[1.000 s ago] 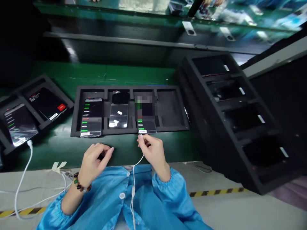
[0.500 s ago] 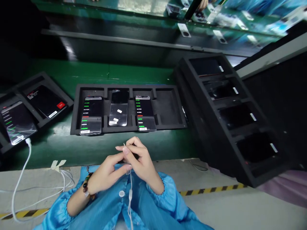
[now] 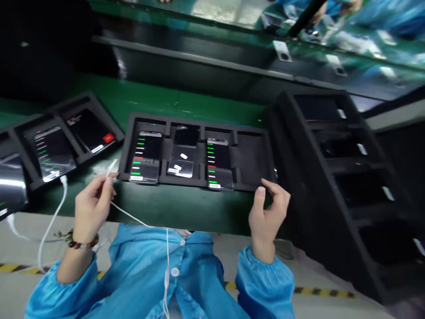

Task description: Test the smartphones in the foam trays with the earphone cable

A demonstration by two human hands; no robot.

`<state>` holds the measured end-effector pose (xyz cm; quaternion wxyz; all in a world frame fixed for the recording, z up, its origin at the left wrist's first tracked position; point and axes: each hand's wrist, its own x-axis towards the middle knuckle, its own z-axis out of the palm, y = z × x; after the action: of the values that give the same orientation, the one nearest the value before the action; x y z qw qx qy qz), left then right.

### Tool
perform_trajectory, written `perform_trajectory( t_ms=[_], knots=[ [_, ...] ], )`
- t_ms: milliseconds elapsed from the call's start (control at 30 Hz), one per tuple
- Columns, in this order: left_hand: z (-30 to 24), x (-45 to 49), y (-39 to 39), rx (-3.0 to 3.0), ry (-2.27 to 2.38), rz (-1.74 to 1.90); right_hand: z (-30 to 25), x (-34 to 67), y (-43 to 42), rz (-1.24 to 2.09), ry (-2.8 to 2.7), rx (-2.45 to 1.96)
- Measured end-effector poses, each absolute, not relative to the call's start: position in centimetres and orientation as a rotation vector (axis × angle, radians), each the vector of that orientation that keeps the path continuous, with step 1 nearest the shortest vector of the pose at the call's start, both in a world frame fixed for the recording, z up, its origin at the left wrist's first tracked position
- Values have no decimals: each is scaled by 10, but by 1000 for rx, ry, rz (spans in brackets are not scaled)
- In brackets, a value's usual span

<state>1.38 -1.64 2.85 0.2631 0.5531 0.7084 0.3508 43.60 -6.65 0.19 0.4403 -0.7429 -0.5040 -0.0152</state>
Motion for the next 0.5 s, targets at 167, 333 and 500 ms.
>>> perform_trajectory(
  t_ms=[167,333,500],
  knots=[
    [19,8,-16,1542,2042,920,-8,415,-68,-62,-1321,-1766],
    [-2,7,-1,1954,1884,814,7,414,-58,-71,-1385,-1696],
    [-12,10,1,2029,1811,795,10,441,-51,-137,-1395,-1816]
  ],
)
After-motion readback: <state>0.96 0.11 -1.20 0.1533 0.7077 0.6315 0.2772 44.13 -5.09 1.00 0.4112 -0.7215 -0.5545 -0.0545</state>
